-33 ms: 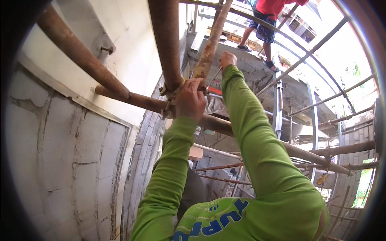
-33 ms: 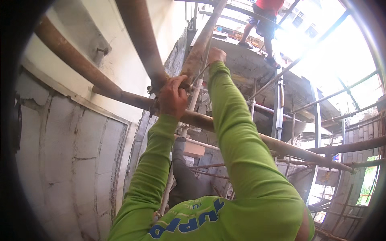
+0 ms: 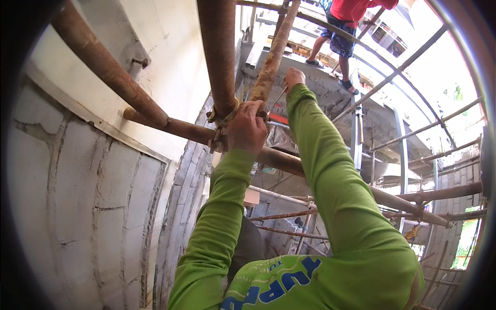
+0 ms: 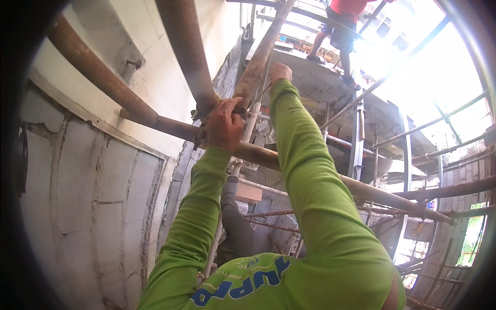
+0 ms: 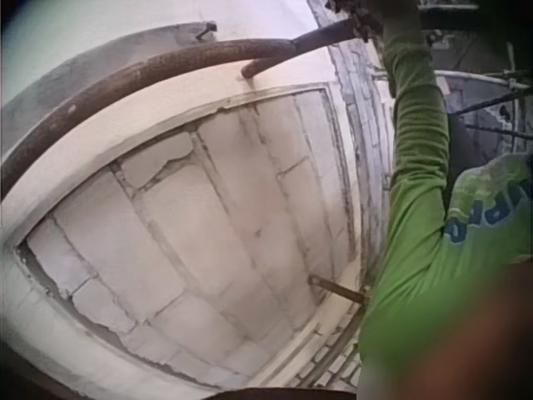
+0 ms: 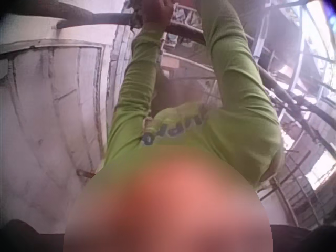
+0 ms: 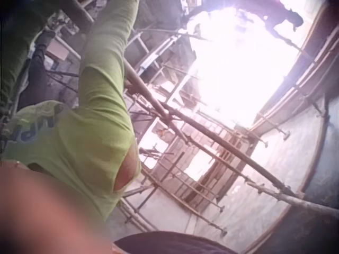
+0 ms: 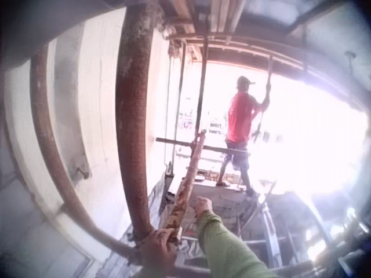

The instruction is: The person uses a wrench to tighten couplers on metal scaffolding poles. They repeatedly position the wrench on the coupler, turn it to secure the joint, and reposition the tool to continue tightening.

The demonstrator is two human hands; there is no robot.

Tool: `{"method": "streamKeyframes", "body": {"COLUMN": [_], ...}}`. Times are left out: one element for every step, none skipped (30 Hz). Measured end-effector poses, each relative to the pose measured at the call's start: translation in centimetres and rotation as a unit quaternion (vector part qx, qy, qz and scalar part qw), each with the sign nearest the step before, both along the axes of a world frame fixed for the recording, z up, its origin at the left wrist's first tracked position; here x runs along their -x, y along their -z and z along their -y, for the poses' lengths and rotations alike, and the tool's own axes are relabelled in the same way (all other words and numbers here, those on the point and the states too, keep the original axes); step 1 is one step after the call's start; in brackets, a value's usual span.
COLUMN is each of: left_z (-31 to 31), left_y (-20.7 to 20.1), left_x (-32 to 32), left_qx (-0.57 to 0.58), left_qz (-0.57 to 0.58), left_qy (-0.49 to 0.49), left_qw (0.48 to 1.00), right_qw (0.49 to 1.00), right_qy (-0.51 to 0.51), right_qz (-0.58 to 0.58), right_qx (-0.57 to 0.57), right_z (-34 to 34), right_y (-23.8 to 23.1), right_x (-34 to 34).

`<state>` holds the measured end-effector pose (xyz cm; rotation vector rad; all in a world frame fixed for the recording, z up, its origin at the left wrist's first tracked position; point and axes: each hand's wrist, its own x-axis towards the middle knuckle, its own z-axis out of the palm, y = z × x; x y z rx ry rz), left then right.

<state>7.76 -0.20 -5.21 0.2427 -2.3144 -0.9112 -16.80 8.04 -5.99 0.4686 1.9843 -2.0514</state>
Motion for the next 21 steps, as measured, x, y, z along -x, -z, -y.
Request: {"method": "streamKeyframes", "body": {"left_z": [0.1,0.1,0.1,0.1,0.1,0.1,0.1,0.1,0.1,0.1,0.1,0.2,0.2,0.2,0.2,0.2,0.2,0.3,0.3,0.3,0.3], "left_y": [-0.2,-0.3,-0.4,-0.4,-0.4,-0.4,-0.3,-0.3,-0.2,-0.1,0.0,0.0,0.1,0.1,0.0,0.0,0.0,0.0,0.0,0.0,0.0], "left_x": [-0.1,-0.1,-0.2,-0.2,-0.2,-0.3,-0.3,-0.3,-0.3,-0.3,-0.2,-0.2,-0.1,-0.1,0.0,0.1,0.1,0.2,0.3,0.3,0.4], "left_qx": [-0.010,-0.027,-0.045,-0.038,-0.030,-0.022,-0.019,-0.015,-0.011,-0.013,-0.015,-0.011,-0.012,-0.011,-0.011,-0.018,-0.026,-0.031,-0.032,-0.031,-0.033], "left_qz": [-0.002,-0.005,0.000,-0.005,0.003,0.015,0.014,0.015,0.015,0.014,0.011,-0.008,-0.003,-0.010,-0.021,-0.010,-0.005,-0.009,-0.013,-0.023,-0.028], "left_qy": [0.008,0.010,0.015,0.011,0.011,0.008,0.005,0.005,0.008,0.011,0.014,0.017,0.016,0.016,0.016,0.017,0.018,0.021,0.018,0.017,0.019], "left_qw": [1.000,1.000,0.999,0.999,0.999,1.000,1.000,1.000,1.000,1.000,1.000,1.000,1.000,1.000,1.000,1.000,1.000,0.999,0.999,0.999,0.999], "right_qw": [0.986,0.962,0.940,0.937,0.929,0.931,0.920,0.925,0.938,0.945,0.956,0.984,0.997,0.991,0.966,0.975,0.971,0.950,0.922,0.889,0.852], "right_qy": [-0.043,-0.073,-0.089,-0.072,-0.078,-0.067,-0.080,-0.090,-0.074,-0.064,-0.013,-0.041,-0.026,-0.012,0.002,-0.008,-0.002,-0.015,-0.027,-0.028,-0.063], "right_qz": [0.094,0.152,0.183,0.168,0.178,0.165,0.167,0.167,0.153,0.154,0.148,0.056,-0.038,-0.130,-0.218,-0.214,-0.232,-0.264,-0.295,-0.319,-0.388], "right_qx": [0.130,0.216,0.275,0.299,0.314,0.319,0.344,0.328,0.301,0.281,0.251,0.166,0.067,-0.036,-0.139,-0.059,0.051,0.168,0.250,0.328,0.345], "right_z": [-0.2,-0.7,-1.0,-1.4,-1.6,-1.8,-1.9,-1.8,-1.7,-1.6,-1.4,-1.4,-1.5,-1.6,-2.0,-2.9,-4.2,-5.3,-6.9,-8.3,-9.1], "right_y": [0.5,0.8,1.0,1.0,1.1,1.1,1.4,1.5,1.9,2.2,2.3,2.1,1.8,1.2,0.3,-0.9,-2.3,-3.6,-4.9,-6.0,-6.7], "right_x": [0.6,1.2,1.8,2.4,2.7,3.0,3.0,3.0,2.6,2.1,1.4,0.6,-0.6,-2.1,-3.8,-5.6,-7.7,-9.8,-12.1,-14.2,-16.4]}}
